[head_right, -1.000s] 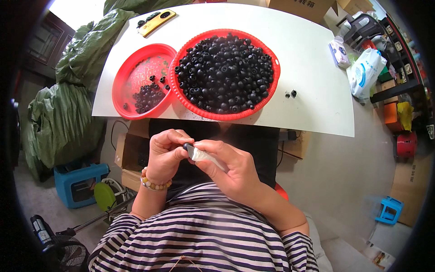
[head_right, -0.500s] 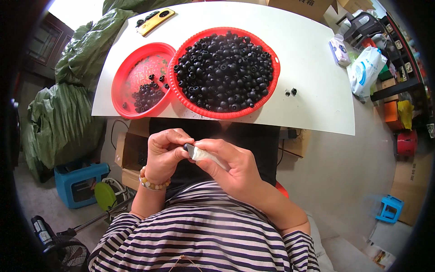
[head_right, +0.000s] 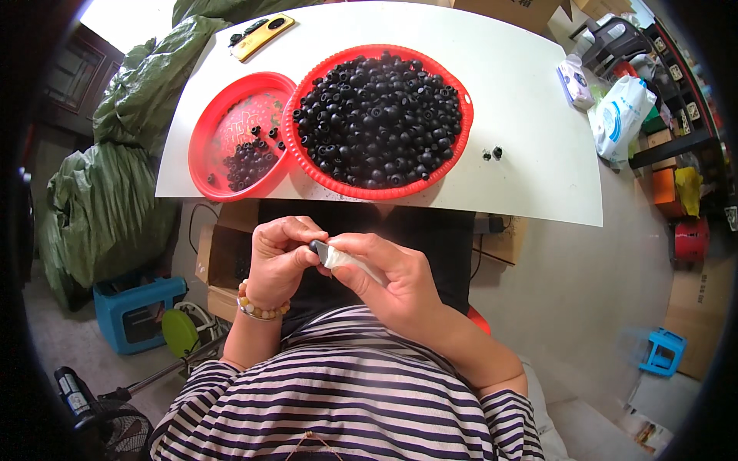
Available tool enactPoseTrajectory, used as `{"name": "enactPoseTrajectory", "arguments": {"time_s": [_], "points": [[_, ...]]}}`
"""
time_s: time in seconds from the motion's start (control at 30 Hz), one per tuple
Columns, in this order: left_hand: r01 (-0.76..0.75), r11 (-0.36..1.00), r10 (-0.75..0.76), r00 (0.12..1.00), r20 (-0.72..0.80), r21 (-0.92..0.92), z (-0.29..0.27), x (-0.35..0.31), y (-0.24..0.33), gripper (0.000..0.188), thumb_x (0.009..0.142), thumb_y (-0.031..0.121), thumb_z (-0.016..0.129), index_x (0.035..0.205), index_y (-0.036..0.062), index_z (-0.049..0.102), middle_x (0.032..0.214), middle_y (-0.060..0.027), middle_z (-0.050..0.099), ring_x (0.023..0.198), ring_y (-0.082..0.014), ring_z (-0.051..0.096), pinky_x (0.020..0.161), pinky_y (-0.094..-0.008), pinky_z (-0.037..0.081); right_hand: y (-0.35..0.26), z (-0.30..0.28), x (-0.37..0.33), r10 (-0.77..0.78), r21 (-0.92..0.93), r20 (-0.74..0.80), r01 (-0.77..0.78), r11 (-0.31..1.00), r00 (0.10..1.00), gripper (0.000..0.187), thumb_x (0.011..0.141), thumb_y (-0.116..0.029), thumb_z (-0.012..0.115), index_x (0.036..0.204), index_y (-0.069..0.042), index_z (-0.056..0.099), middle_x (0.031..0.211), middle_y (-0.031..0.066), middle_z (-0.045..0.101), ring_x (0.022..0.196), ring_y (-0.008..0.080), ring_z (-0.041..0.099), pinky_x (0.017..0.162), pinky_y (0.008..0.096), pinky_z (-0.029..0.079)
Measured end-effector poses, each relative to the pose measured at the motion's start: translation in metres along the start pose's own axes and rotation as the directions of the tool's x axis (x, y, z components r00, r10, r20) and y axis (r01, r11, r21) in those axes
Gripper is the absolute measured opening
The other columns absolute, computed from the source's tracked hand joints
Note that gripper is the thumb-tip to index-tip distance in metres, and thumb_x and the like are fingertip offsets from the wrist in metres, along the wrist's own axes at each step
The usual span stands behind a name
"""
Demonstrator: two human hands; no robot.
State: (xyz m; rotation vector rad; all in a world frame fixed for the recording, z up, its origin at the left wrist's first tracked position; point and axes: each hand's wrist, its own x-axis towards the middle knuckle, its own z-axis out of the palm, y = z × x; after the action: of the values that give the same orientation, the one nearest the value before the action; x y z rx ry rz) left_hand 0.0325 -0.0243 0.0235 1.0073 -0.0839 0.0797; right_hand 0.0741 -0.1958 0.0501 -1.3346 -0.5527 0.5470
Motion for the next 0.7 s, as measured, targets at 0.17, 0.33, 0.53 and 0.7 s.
{"name": "enactPoseTrajectory", "arguments": {"time_s": [0.17,0.33,0.53,0.7], "points": [[0.059,0.992,-0.059,0.998,0.004,-0.108,-0.002,0.000,-0.003,0.013,0.078,-0.002,0.062,0.090,-0.0056,0.060,0.080,-0.0124,0.060,0.065,-0.0159,0.061,0.058,-0.0259,0.053,0.003,-0.003,-0.002,0.065,0.024,0.010,-0.066,0.998,0.998,0.026,0.091,-0.021,0.052,0.107,0.000,0.053,0.081,0.0024,0.059,0.070,0.0059,0.052,0.064,0.0187,0.042],[0.128,0.970,-0.128,0.992,0.012,-0.206,-0.002,-0.001,-0.006,0.013,0.078,0.002,0.063,0.089,-0.0037,0.061,0.078,-0.0114,0.060,0.063,-0.0146,0.061,0.055,-0.0246,0.052,0.003,-0.010,0.003,0.180,0.163,-0.072,-0.167,0.972,0.981,0.045,0.092,-0.041,0.042,0.110,0.000,0.049,0.062,-0.0055,0.040,0.053,0.0007,0.029,0.048,0.0160,0.020],[0.120,0.990,-0.123,0.992,-0.039,-0.070,0.010,0.000,-0.006,0.017,0.076,0.009,0.068,0.086,-0.0023,0.061,0.073,-0.0104,0.057,0.056,-0.0163,0.058,0.047,-0.0251,0.051,-0.002,0.000,0.011,0.138,0.297,-0.035,-0.121,0.947,0.990,0.028,0.087,-0.014,0.058,0.108,0.000,0.047,0.082,0.0020,0.056,0.076,0.0055,0.053,0.065,0.0201,0.043],[0.097,0.994,-0.099,0.993,-0.058,-0.042,0.008,-0.002,-0.008,0.016,0.074,0.007,0.069,0.084,-0.0024,0.061,0.075,-0.0104,0.058,0.059,-0.0171,0.060,0.051,-0.0264,0.052,0.006,0.000,0.018,0.155,0.202,-0.098,-0.133,0.970,0.983,0.026,0.086,-0.011,0.059,0.106,0.000,0.048,0.086,0.0034,0.057,0.077,0.0062,0.054,0.070,0.0202,0.044]]}}
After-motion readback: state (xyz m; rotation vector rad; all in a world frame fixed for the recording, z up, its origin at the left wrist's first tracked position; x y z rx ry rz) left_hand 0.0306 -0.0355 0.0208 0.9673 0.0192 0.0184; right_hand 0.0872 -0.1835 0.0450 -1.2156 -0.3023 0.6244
